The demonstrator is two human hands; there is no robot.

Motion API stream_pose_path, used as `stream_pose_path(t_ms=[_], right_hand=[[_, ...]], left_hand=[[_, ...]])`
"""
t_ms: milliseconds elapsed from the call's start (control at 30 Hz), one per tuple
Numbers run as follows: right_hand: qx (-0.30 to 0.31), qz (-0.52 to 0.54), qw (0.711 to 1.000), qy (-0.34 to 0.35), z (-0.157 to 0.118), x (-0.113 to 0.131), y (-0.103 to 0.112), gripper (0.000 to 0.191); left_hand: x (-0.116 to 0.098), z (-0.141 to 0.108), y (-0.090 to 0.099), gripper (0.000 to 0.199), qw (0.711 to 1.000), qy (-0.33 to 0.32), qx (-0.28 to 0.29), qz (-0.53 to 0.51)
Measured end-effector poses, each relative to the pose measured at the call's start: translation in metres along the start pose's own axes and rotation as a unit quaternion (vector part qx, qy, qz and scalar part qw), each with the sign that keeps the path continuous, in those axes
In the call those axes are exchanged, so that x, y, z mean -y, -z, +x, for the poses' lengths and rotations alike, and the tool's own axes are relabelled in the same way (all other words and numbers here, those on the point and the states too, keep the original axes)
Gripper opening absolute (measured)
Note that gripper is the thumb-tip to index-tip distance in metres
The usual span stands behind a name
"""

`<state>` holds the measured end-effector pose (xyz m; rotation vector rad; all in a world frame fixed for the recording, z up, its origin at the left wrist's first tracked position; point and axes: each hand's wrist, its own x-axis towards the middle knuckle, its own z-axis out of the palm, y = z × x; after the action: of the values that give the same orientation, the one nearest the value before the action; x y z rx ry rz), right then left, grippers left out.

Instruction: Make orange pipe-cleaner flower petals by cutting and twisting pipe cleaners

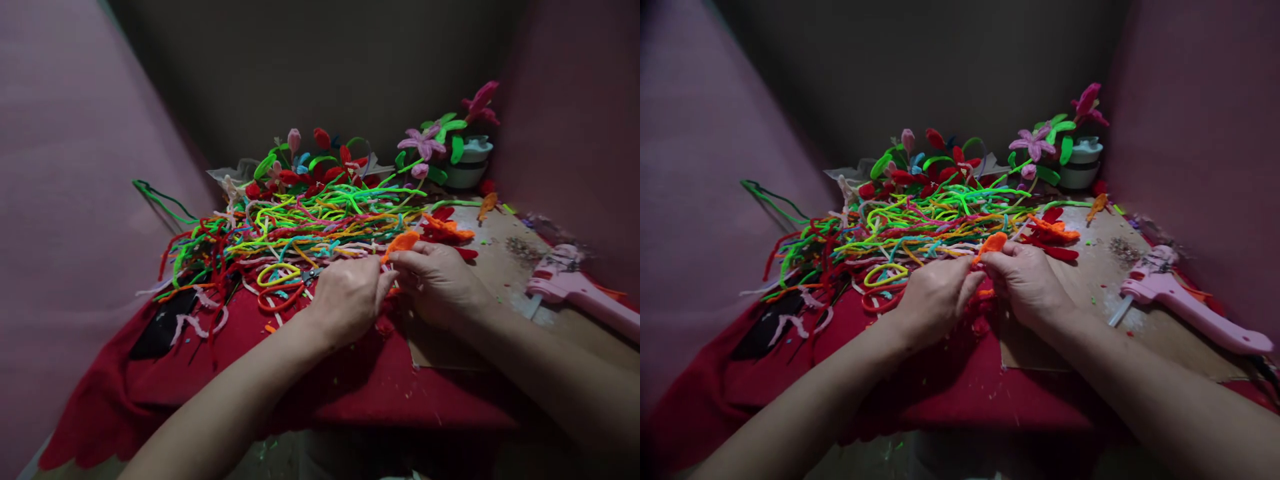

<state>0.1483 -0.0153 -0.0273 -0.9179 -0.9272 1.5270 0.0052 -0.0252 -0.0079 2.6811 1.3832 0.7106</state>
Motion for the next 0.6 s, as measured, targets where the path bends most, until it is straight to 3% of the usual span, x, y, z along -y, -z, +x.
stream_pose_path(t_ms=[67, 133, 200, 233, 267, 333, 367, 433, 467, 600], right_hand=[[0.003, -0.025, 0.999, 0.020, -0.001, 0.004, -0.002, 0.022], [0.003, -0.050, 0.998, 0.041, -0.002, 0.007, -0.003, 0.019], [0.003, -0.050, 0.998, 0.046, -0.001, 0.006, -0.003, 0.019], [0.000, -0.041, 0.998, 0.047, 0.000, 0.004, -0.002, 0.021], [-0.005, -0.029, 0.998, 0.048, 0.001, 0.002, -0.001, 0.023], [-0.017, -0.001, 0.998, 0.053, 0.004, -0.003, 0.001, 0.024], [-0.021, 0.010, 0.998, 0.056, 0.006, -0.004, 0.002, 0.023], [-0.019, 0.012, 0.998, 0.055, 0.008, -0.004, 0.003, 0.019], [-0.013, 0.003, 0.999, 0.052, 0.009, -0.003, 0.004, 0.016], [0.036, -0.063, 0.996, 0.061, 0.007, 0.005, 0.004, 0.011]], left_hand=[[0.003, 0.003, 0.007, 0.041, 0.972, 0.089, 0.044, -0.213], [0.008, 0.007, 0.012, 0.039, 0.901, 0.141, 0.110, -0.395], [0.013, 0.009, 0.013, 0.033, 0.857, 0.152, 0.159, -0.466], [0.015, 0.009, 0.011, 0.031, 0.866, 0.147, 0.156, -0.452], [0.015, 0.008, 0.008, 0.028, 0.895, 0.136, 0.131, -0.404], [0.015, 0.005, 0.000, 0.025, 0.966, 0.095, 0.042, -0.235], [0.014, 0.004, -0.004, 0.024, 0.987, 0.070, -0.001, -0.143], [0.011, 0.001, -0.010, 0.024, 0.998, 0.048, -0.029, -0.038], [0.010, 0.001, -0.010, 0.024, 0.998, 0.051, -0.025, -0.036], [0.006, 0.006, 0.001, 0.025, 0.972, 0.103, 0.022, -0.209]])
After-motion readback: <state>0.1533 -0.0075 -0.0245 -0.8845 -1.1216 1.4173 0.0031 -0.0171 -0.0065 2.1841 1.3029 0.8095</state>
